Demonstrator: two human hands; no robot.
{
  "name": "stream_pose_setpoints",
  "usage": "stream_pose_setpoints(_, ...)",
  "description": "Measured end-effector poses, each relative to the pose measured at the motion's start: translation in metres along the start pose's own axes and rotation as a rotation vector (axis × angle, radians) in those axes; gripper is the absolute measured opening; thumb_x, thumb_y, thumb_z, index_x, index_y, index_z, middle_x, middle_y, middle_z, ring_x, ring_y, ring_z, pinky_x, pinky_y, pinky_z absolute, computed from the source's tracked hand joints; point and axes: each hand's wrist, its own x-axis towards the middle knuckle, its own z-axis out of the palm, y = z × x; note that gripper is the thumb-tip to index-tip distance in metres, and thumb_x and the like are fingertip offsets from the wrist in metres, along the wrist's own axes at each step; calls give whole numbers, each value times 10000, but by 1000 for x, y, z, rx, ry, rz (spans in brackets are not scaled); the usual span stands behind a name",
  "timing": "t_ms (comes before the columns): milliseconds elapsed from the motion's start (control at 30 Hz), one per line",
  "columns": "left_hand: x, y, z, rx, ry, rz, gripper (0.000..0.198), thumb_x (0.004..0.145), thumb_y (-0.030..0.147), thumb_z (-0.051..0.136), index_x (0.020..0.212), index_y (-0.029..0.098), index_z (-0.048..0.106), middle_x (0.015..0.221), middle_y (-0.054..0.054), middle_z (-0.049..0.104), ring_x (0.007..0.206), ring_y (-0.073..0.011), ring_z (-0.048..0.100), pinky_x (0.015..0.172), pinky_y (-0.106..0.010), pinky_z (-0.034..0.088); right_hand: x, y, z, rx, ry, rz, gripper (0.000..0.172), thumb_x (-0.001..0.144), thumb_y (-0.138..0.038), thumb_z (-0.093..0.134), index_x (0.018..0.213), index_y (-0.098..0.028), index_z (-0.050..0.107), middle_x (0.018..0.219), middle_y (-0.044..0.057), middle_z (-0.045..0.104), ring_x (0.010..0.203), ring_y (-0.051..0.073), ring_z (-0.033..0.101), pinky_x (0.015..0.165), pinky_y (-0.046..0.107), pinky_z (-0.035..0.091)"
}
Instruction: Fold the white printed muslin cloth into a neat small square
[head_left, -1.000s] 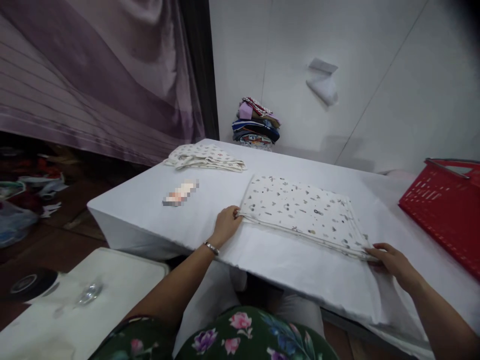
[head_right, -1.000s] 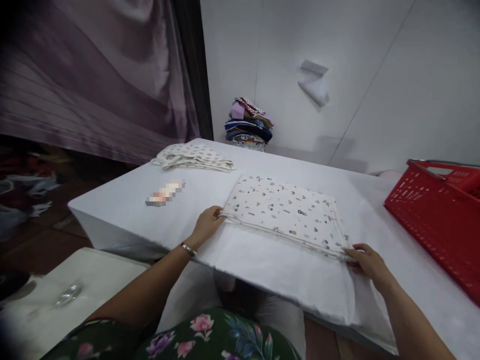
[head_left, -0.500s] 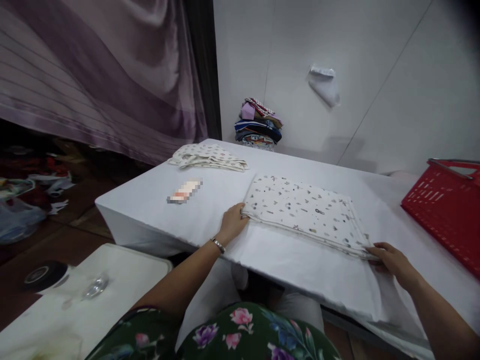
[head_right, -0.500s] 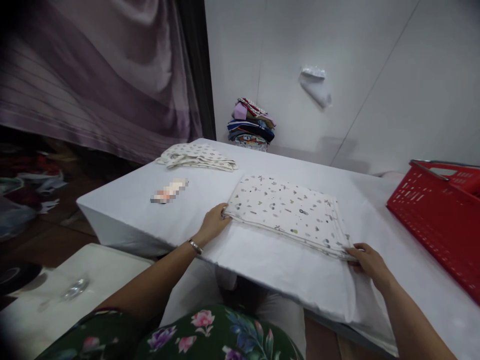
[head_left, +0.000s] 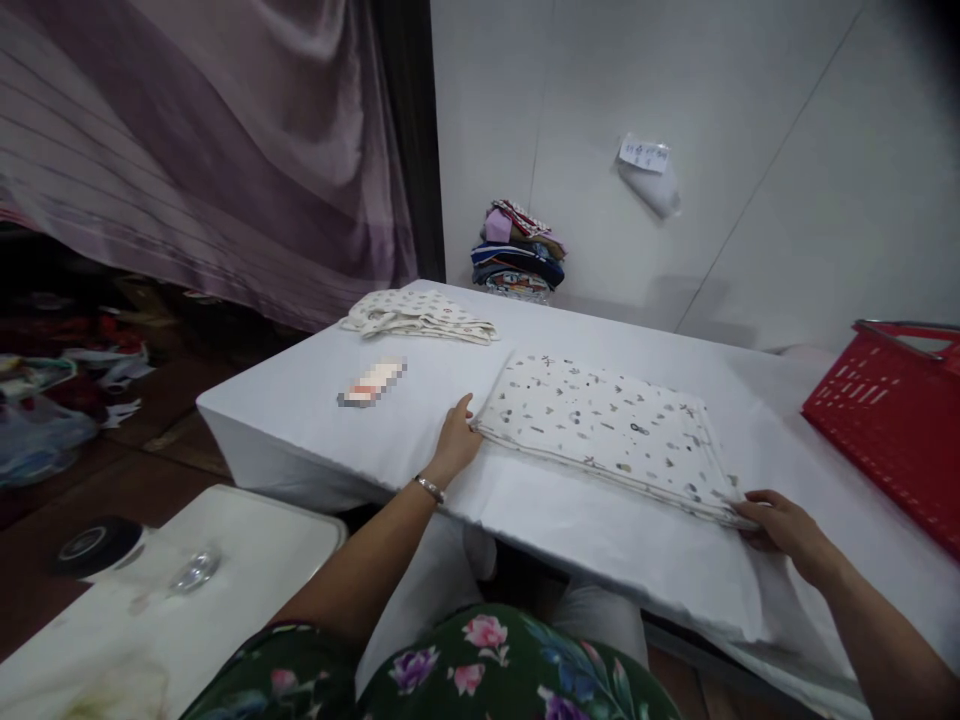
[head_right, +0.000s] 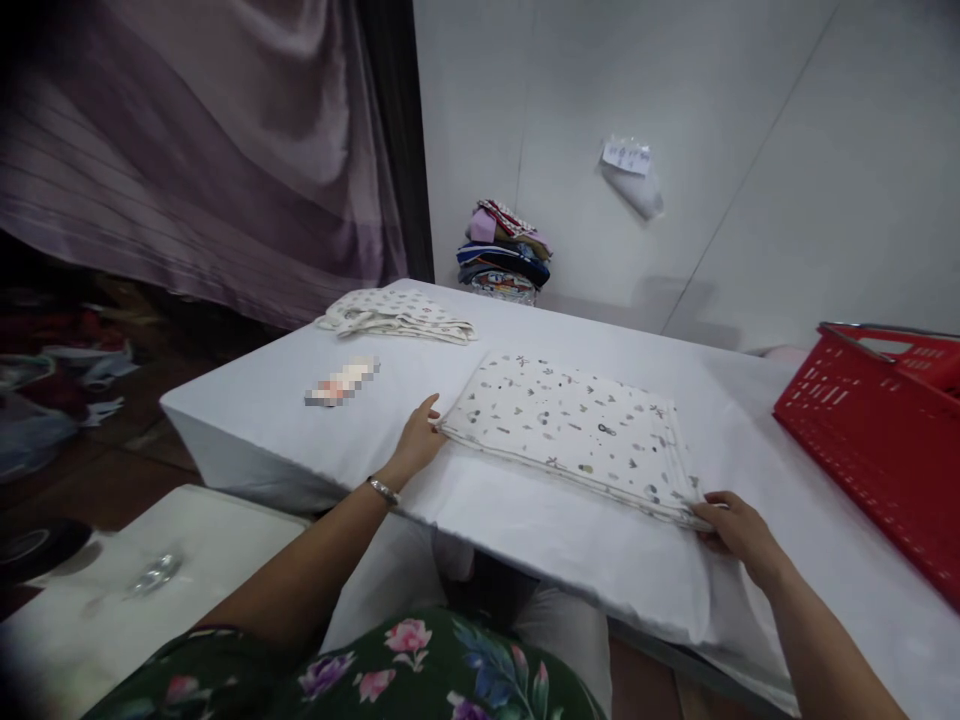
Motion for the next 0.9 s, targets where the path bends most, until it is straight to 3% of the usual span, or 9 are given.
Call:
stream_pose_setpoints(233, -8, -4, 1, -2, 87, -19, 623, 690, 55, 532, 1292, 175, 423, 1092, -77, 487, 773, -119, 537, 750, -278, 473, 0, 3, 6, -95, -11, -38, 368, 683, -327, 610, 1006, -193, 495, 651, 13, 613, 488, 149, 573, 485, 259, 501)
stream_pose_setpoints(367, -12, 0, 6, 58, 124, 77, 387, 692, 25, 478, 1051, 167, 502, 1037, -77, 487, 920, -172, 527, 824, -318, 460, 5, 8, 10, -278, 37, -120, 447, 714, -392, 564, 1099, -179, 488, 628, 12, 615, 477, 171, 575, 494, 281, 474)
stream_pose_setpoints(500, -15, 2, 7, 99, 120, 186, 308, 668, -13, 436, 885, 205, 455, 962, -50, 473, 901, -174, 520, 831, -333, 454, 9, 12, 11, -393, 69, -189, 523, 750, -486, 494, 1174, -181, 476, 673, 24, 640, 472, 193, 578, 548, 325, 477)
stream_pose_setpoints(633, -12, -1, 2, 130, 135, 188, 309, 661, -15, 424, 870, 213, 431, 951, -39, 448, 837, -159, 517, 770, -310, 453, 22, 30, 1, -404, 176, -227, 455, 704, -421, 513, 1102, -201, 518, 766, 60, 674, 597, 236, 623, 620, 345, 486)
stream_pose_setpoints(700, -10, -2, 0, 171, 97, 167, 288, 667, -12, 425, 850, 210, 437, 939, -36, 453, 802, -156, 509, 742, -305, 442, 31, 41, -5, -448, 209, -227, 402, 662, -386, 536, 1024, -212, 554, 792, 74, 686, 667, 260, 637, 674, 361, 488)
stream_pose_setpoints(800, -9, -3, -2, 215, -7, 195, 284, 668, -29, 420, 825, 205, 458, 940, -30, 479, 818, -147, 510, 754, -287, 423, 42, 50, -6, -520, 141, -260, 412, 657, -378, 509, 1026, -207, 576, 786, 74, 695, 712, 277, 645, 703, 373, 488)
stream_pose_setpoints(900, -10, -4, -5, 203, -4, 158, 235, 699, 5, 452, 840, 191, 483, 956, -34, 493, 812, -134, 515, 754, -267, 422, 41, 49, -5, -550, 130, -290, 454, 684, -419, 467, 1051, -181, 588, 801, 81, 703, 700, 269, 653, 686, 369, 496)
